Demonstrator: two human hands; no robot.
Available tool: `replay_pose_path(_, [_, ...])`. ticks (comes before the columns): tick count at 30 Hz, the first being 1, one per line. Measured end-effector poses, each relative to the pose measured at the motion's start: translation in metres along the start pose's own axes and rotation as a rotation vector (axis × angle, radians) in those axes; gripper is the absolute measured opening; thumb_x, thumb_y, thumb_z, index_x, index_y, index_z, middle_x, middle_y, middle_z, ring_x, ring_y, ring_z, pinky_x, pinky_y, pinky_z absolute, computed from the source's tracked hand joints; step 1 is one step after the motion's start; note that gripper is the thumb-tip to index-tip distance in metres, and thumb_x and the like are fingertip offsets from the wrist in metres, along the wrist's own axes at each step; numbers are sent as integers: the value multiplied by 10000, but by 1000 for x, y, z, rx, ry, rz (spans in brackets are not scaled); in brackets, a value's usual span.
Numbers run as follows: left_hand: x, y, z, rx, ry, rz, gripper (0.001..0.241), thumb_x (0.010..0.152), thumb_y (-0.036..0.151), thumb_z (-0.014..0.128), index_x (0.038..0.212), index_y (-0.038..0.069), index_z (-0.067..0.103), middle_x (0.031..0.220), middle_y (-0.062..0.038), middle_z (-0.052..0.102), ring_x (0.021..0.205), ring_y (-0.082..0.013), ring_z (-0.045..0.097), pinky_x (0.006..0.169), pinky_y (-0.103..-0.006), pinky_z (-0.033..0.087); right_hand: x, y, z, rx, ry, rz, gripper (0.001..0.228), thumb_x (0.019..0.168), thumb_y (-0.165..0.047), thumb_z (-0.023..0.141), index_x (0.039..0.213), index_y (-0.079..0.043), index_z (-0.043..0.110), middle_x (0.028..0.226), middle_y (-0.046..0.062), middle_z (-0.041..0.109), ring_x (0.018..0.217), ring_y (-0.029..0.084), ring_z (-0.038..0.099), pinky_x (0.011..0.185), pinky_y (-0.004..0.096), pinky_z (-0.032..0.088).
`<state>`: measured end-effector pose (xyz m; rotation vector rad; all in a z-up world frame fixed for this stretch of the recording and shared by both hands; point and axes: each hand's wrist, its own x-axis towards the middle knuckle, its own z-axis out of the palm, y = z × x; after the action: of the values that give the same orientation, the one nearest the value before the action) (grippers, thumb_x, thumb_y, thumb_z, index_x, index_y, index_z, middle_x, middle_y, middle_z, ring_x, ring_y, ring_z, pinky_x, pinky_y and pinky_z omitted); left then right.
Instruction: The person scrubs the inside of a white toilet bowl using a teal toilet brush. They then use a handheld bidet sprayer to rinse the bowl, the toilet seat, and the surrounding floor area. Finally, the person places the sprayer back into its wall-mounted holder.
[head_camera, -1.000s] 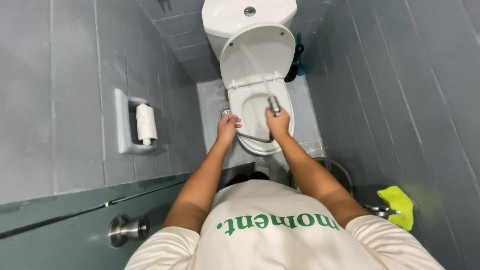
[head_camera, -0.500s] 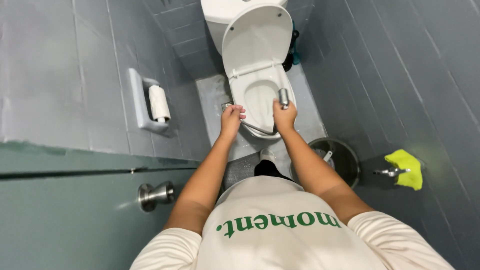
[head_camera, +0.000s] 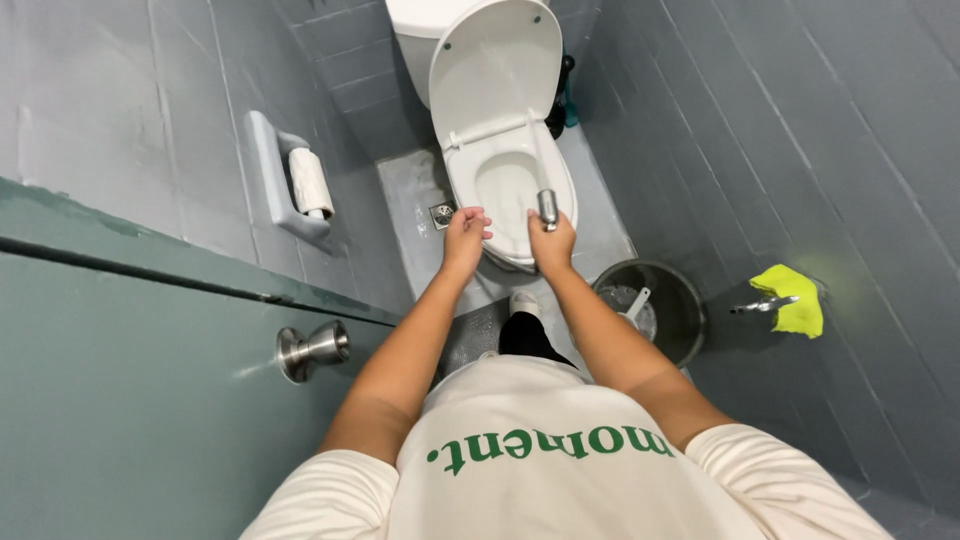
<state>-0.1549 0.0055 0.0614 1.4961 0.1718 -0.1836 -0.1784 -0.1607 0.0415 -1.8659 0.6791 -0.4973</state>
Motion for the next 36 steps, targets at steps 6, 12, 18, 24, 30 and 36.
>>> replay_pose_path(6, [8,-39,-3,46,-7,-37,192,1000,171,544,1134,77,645,947,-105,744,718,-148,727,616,-213,471,-18,17,-7,-52,-98,18,326,837,-344,832,813,-62,669,685,169,692,680,324,732,546,401,542])
replay_pose_path(12, [-11,-55,-5,57,-6,-124,178,996,179,557,1109,80,653,952,-115,743,725,-163,729,634,-220,476,-41,36,-6,-68,-238,78,301,828,-339,830,826,-72,689,686,159,699,698,322,735,559,410,542])
replay_pose_path(18, [-9,-58,-10,103,37,-183,180,987,185,566,1096,93,675,942,-105,753,715,-152,725,641,-224,491,-2,66,-6,-195,-295,179,302,814,-375,813,817,-92,705,690,118,712,745,304,744,620,432,562])
replay_pose_path(24, [-14,-65,-3,116,85,-248,210,968,156,545,1119,78,669,954,-81,747,754,-142,722,617,-216,474,-17,77,10,-236,-422,220,282,811,-343,809,873,-77,741,743,132,733,796,313,750,663,427,567])
replay_pose_path(30, [-45,-40,-2,129,110,-315,228,966,185,540,1136,98,664,982,-71,752,797,-143,724,624,-223,479,-2,95,-1,-226,-345,268,237,805,-325,775,814,-90,742,707,127,711,783,295,743,653,421,540])
replay_pose_path(36, [-54,-50,-10,110,158,-321,223,953,181,558,1127,92,665,952,-73,738,777,-145,722,591,-200,467,-29,73,5,-230,-426,236,258,802,-302,778,849,-50,746,757,168,729,839,344,745,690,440,544])
